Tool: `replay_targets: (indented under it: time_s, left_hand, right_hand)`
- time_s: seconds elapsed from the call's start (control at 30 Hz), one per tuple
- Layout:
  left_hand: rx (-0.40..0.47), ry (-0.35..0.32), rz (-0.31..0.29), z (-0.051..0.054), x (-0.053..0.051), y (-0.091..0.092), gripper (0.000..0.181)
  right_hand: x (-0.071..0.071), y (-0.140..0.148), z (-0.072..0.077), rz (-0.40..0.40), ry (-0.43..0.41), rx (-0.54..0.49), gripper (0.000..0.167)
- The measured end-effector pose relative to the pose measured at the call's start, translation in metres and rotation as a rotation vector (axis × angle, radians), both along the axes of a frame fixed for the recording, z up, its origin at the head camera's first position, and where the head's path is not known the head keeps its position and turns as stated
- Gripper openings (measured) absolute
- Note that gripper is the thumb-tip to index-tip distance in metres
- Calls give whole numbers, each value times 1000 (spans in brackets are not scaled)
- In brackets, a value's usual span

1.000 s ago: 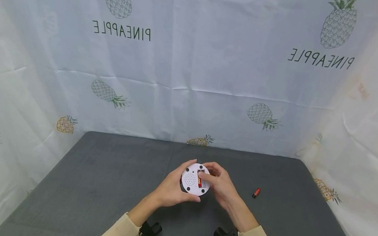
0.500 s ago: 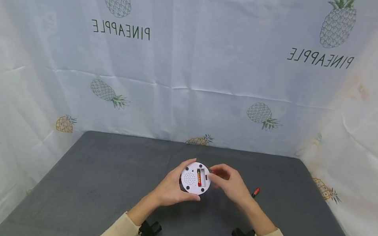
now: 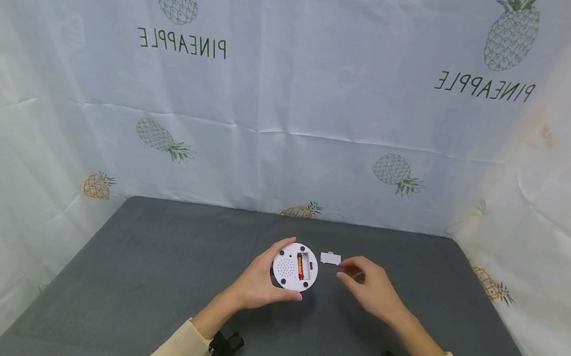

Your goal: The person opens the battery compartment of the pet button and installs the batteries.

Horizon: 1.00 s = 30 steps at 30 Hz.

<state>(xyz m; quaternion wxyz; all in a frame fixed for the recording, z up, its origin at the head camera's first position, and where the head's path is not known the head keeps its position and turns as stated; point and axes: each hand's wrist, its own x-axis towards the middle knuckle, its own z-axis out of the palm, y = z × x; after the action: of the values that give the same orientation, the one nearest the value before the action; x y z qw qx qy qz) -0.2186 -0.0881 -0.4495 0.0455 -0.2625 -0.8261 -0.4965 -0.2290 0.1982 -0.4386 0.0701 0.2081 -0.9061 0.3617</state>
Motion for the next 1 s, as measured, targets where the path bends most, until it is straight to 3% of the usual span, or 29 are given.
replay_targets:
  time_s: [0.2, 0.5, 0.7, 1.0]
  left_hand:
    - [3, 4, 3, 0, 0, 0, 105]
    - [2, 9, 1, -1, 0, 0, 105]
    - [1, 10, 0, -1, -1, 0, 104]
    - [-13, 9, 16, 0, 1, 0, 105]
  right_hand:
    - [-1, 18, -5, -17, 63, 140, 29]
    - [-3, 46, -9, -64, 70, 305, 44]
    - [-7, 65, -18, -70, 90, 368, 54]
    - [-12, 89, -27, -98, 18, 410, 71]
